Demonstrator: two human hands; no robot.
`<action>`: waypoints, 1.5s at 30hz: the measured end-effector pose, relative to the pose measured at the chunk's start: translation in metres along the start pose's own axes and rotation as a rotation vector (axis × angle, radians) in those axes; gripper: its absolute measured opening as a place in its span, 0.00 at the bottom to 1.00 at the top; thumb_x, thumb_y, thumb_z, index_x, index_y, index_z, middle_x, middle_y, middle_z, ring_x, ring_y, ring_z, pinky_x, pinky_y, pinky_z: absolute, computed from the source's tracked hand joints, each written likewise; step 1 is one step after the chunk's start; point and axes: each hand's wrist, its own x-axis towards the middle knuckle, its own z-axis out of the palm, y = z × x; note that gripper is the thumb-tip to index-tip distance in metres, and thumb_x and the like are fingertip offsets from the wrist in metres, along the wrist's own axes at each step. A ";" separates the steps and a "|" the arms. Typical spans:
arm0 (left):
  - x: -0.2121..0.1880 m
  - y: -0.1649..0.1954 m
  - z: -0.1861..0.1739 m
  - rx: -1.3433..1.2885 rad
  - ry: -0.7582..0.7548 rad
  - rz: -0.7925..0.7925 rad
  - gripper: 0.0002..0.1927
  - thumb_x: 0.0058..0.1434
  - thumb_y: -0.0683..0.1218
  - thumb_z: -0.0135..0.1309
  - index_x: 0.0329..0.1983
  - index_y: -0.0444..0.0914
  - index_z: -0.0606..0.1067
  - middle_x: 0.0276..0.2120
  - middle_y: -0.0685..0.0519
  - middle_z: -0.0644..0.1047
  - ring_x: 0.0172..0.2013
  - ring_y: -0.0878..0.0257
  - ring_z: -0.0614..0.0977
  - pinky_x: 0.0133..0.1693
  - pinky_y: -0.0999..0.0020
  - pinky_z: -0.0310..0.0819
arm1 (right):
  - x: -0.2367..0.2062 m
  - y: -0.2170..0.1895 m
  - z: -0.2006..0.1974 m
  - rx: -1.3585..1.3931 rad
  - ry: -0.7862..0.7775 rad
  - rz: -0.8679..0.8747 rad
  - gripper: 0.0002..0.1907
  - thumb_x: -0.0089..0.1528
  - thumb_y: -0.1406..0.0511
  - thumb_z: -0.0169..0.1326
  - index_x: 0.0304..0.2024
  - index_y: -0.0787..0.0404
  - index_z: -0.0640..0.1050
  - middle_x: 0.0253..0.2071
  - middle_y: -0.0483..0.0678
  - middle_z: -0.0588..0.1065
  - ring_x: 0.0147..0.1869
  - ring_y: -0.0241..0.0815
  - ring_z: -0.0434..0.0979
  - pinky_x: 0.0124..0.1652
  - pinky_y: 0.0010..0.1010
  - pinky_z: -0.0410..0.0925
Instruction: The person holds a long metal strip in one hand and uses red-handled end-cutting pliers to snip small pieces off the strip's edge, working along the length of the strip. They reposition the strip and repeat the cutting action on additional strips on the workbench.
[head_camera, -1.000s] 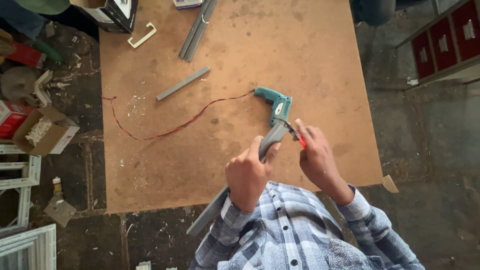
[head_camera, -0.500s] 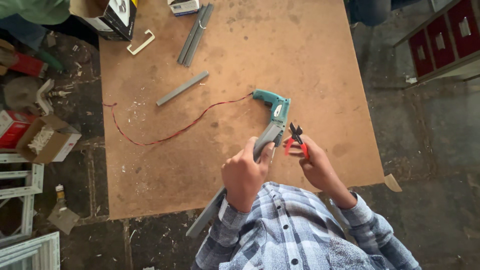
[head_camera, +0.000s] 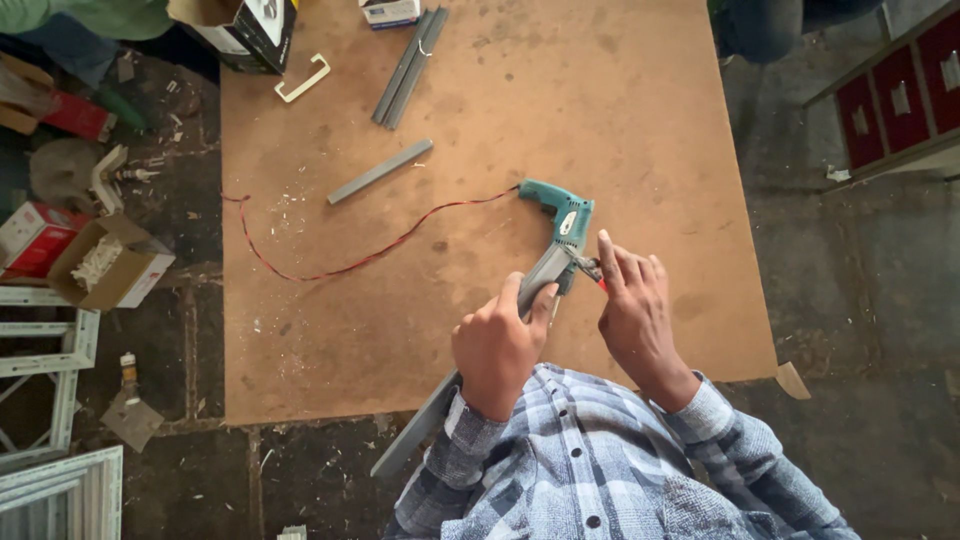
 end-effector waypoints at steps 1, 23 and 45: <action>0.000 0.001 0.000 0.011 -0.004 -0.005 0.22 0.64 0.64 0.53 0.44 0.44 0.80 0.25 0.47 0.82 0.26 0.44 0.84 0.26 0.49 0.75 | 0.000 0.001 0.000 -0.042 0.005 -0.003 0.44 0.50 0.80 0.49 0.72 0.67 0.62 0.60 0.58 0.70 0.60 0.58 0.70 0.65 0.58 0.58; -0.007 -0.004 -0.007 -0.039 -0.156 -0.138 0.22 0.65 0.66 0.49 0.41 0.45 0.79 0.25 0.42 0.81 0.31 0.40 0.83 0.31 0.44 0.74 | -0.006 -0.006 -0.009 -0.133 -0.058 -0.026 0.44 0.51 0.78 0.54 0.72 0.58 0.67 0.47 0.55 0.69 0.53 0.55 0.68 0.50 0.49 0.64; -0.016 -0.021 -0.018 -0.221 -0.138 -0.094 0.21 0.64 0.65 0.51 0.44 0.47 0.82 0.23 0.42 0.81 0.30 0.41 0.83 0.31 0.47 0.75 | -0.026 0.009 0.000 1.082 -0.466 0.553 0.36 0.56 0.81 0.43 0.67 0.59 0.71 0.38 0.41 0.74 0.38 0.34 0.73 0.34 0.26 0.67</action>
